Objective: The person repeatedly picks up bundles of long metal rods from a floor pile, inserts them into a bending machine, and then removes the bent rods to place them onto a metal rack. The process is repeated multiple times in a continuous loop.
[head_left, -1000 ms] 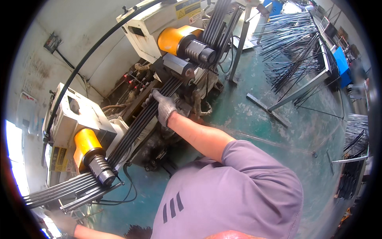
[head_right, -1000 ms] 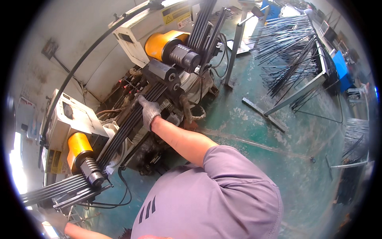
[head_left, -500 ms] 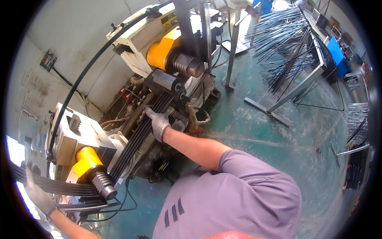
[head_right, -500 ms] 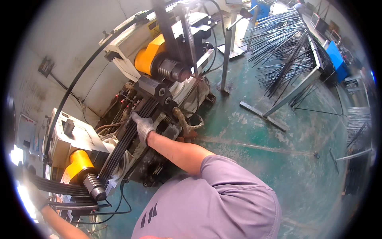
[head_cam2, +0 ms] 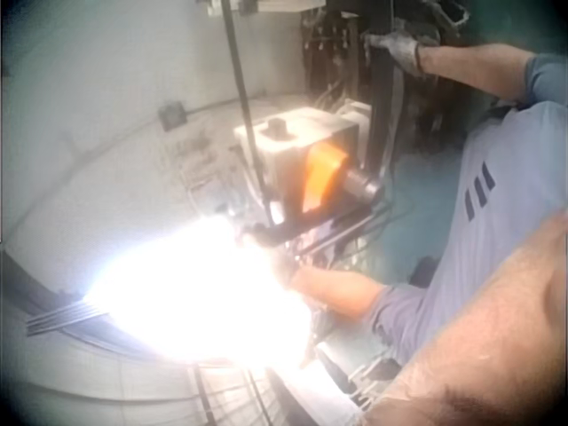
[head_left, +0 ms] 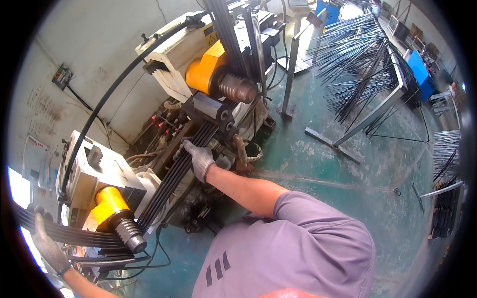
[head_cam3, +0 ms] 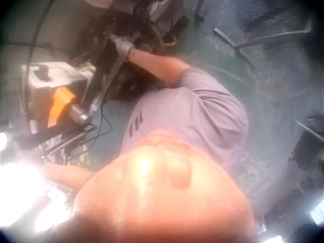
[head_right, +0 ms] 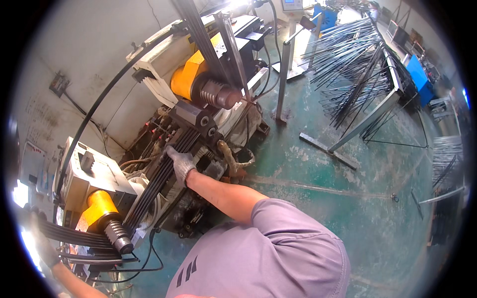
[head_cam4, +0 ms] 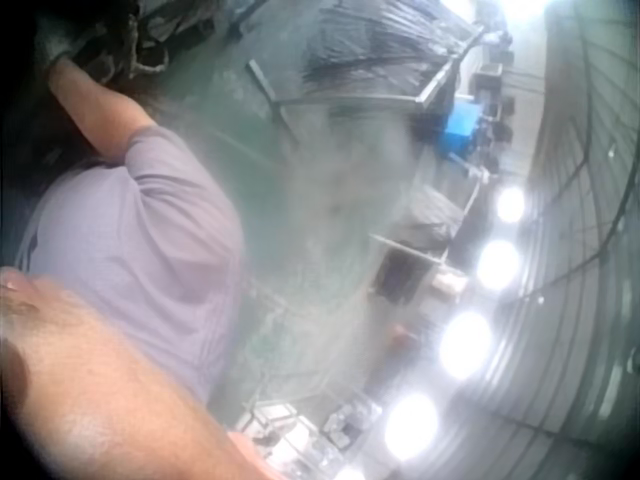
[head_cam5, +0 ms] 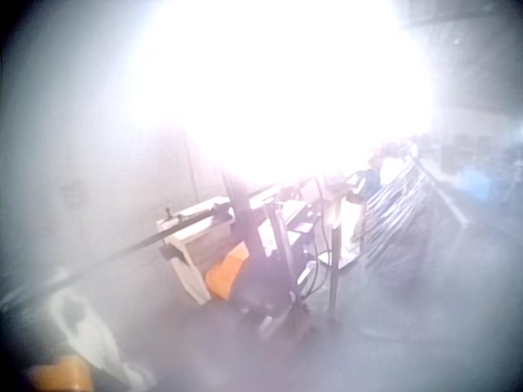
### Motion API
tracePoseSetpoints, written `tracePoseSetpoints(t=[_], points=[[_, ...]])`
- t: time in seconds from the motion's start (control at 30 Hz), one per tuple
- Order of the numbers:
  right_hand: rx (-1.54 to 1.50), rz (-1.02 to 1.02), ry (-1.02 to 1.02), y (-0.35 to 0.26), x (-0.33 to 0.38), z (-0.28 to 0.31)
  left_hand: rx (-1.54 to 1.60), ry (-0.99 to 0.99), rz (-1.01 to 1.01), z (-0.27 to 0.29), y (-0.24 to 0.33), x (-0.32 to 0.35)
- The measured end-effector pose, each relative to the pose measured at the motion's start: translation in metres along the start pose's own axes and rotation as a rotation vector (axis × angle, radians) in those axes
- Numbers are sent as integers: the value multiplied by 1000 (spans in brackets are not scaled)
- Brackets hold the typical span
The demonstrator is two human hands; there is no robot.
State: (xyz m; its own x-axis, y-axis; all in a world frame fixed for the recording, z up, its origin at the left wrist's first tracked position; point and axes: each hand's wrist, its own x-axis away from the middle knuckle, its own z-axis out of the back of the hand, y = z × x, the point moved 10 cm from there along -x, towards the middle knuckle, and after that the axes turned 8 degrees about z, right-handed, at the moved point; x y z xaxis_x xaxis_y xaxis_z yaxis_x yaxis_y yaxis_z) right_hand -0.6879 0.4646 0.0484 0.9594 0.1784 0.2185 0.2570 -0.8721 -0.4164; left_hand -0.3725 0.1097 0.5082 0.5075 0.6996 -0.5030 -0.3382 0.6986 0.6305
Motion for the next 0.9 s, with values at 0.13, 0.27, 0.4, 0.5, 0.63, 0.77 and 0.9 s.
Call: tracePoseSetpoints(t=[0.13,0.27,0.4,0.5,0.63,0.77,0.9], points=[[24,-34,39,5,-2,4,90,-29,2,-2,1,2],[-12,-13,26,5,-3,3,66,-2,-45,0,4,3],[-40,-9,10,7,-2,2,-1,6,-54,1,1,0],[-40,7,2,5,-2,1,-40,5,-52,3,0,-2],[-30,12,1,5,-2,0,-37,-7,-58,4,0,-4],[-24,23,-11,4,-2,-1,4,-18,-59,3,0,-3],[-5,44,-5,4,-3,3,-7,17,-17,7,-5,-4]])
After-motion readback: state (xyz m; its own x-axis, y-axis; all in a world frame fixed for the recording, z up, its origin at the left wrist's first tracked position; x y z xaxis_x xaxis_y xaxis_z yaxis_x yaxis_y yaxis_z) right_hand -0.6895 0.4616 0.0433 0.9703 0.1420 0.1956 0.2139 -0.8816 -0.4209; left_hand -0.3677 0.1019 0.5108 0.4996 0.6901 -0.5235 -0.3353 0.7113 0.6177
